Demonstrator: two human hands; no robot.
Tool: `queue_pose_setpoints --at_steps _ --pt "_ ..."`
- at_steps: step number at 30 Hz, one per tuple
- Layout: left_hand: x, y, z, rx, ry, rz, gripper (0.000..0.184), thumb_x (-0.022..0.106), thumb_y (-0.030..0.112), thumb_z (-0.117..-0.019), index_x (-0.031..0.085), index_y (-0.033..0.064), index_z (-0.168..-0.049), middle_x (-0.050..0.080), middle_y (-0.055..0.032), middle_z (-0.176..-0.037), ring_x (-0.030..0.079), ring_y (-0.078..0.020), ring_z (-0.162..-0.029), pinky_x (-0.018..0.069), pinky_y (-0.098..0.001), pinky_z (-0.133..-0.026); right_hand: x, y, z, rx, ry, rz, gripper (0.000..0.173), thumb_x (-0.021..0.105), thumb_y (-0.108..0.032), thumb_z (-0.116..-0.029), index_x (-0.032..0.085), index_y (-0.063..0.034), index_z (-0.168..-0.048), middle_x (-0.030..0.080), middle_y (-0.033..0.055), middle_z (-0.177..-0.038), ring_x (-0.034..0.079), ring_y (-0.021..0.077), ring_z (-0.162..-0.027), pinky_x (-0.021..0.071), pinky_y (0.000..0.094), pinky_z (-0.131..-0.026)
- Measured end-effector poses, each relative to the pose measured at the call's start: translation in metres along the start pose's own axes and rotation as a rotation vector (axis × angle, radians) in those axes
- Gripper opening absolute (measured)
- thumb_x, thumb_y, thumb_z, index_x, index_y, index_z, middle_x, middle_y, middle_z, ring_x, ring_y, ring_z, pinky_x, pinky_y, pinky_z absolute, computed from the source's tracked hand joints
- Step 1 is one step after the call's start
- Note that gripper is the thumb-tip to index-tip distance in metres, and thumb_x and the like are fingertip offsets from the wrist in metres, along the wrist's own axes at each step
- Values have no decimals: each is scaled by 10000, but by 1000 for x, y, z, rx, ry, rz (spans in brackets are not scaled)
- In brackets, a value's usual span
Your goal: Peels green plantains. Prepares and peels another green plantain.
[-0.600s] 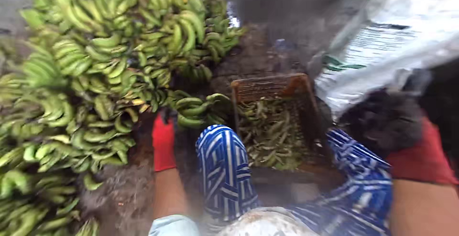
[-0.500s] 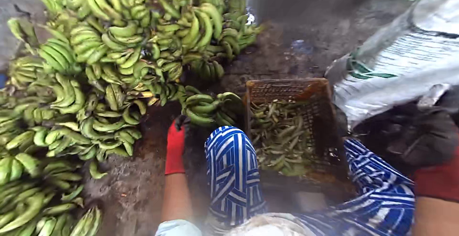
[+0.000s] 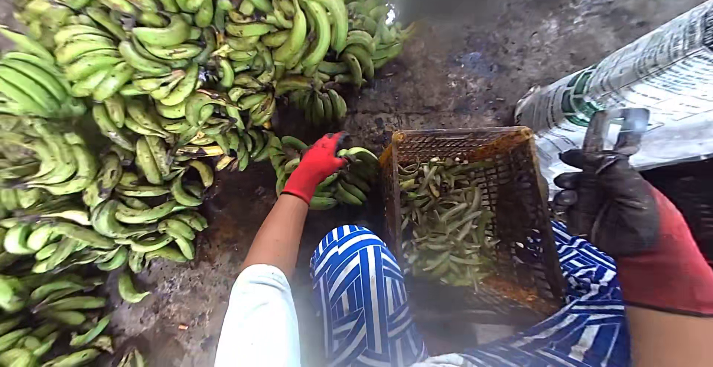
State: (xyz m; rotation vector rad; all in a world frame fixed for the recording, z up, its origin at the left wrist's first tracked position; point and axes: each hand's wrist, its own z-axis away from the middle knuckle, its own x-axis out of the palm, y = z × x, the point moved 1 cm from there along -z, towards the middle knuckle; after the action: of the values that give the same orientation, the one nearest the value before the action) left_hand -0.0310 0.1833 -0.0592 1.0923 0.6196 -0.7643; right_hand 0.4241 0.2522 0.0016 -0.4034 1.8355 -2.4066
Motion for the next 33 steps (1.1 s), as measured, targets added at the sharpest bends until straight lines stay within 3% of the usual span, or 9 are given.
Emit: queue_pose_setpoints --at_steps 3,5,9,16,20,26,29,31,33 --pt "47 18 -32 22 -208 -301 803 816 123 -813 458 171 -1530 295 -207 -1627 288 -532 -1448 396 -718 -1043 -2 2 -2 4 -7 30 336 326 -367 -1096 599 -215 -1222 687 -66 -799 648 35 -596 559 179 -529" --pt "91 5 -38 -17 -264 -315 682 704 -22 -867 526 188 -1491 249 -156 -1666 217 -535 -1484 380 -729 -1060 -4 0 -3 3 3 49 343 342 -371 -1091 600 -200 -1241 701 -54 -814 661 48 -604 571 190 -532" --pt "123 -36 -67 -163 -188 -321 388 555 128 -1012 619 191 -1390 420 -260 -1536 411 -541 -1364 399 -729 -1024 -5 -1 -1 -22 27 2 343 464 -415 -1058 623 -177 -1248 687 -26 -818 656 60 -614 575 196 -550" --pt "57 -19 -101 -258 61 -369 289 623 188 -968 681 23 -1198 583 -255 -1341 597 -487 -1172 484 -695 -933 2 -20 7 -69 6 -62 332 574 -428 -1016 624 -193 -1245 706 -22 -865 672 48 -645 578 166 -577" --pt "-11 42 -95 -347 110 -410 371 587 232 -997 635 -16 -1268 528 -269 -1419 550 -495 -1251 442 -693 -1001 -2 -25 13 -74 11 -112 344 561 -422 -1016 605 -175 -1251 685 -11 -842 665 63 -629 583 186 -565" --pt "-99 137 -15 -123 391 -105 366 544 327 -1036 663 27 -1209 633 -245 -1235 620 -428 -1132 464 -674 -952 19 -16 26 -61 -73 -117 321 589 -319 -987 574 -83 -1205 676 38 -936 670 139 -736 604 298 -661" --pt "-107 152 37 138 308 423 352 534 393 -1036 652 121 -1225 680 -50 -840 640 -143 -648 561 -346 -565 33 -7 36 -129 -213 -299 516 626 -399 -982 540 -58 -1360 680 135 -1245 695 291 -1079 606 475 -896" --pt "-97 157 66 379 -51 598 421 505 328 -1063 493 155 -1446 683 -1 -1083 673 -79 -872 596 -282 -732 42 -6 56 -181 -332 -489 497 571 -431 -1021 543 -128 -1415 675 97 -1298 687 254 -1115 593 474 -930" --pt "-45 189 92 456 -79 546 668 674 244 -955 326 147 -1516 602 -3 -1300 609 -56 -1119 542 -279 -933 65 -7 86 -283 -270 -501 370 496 -351 -1052 609 -122 -1319 744 6 -1045 715 82 -873 616 292 -784"
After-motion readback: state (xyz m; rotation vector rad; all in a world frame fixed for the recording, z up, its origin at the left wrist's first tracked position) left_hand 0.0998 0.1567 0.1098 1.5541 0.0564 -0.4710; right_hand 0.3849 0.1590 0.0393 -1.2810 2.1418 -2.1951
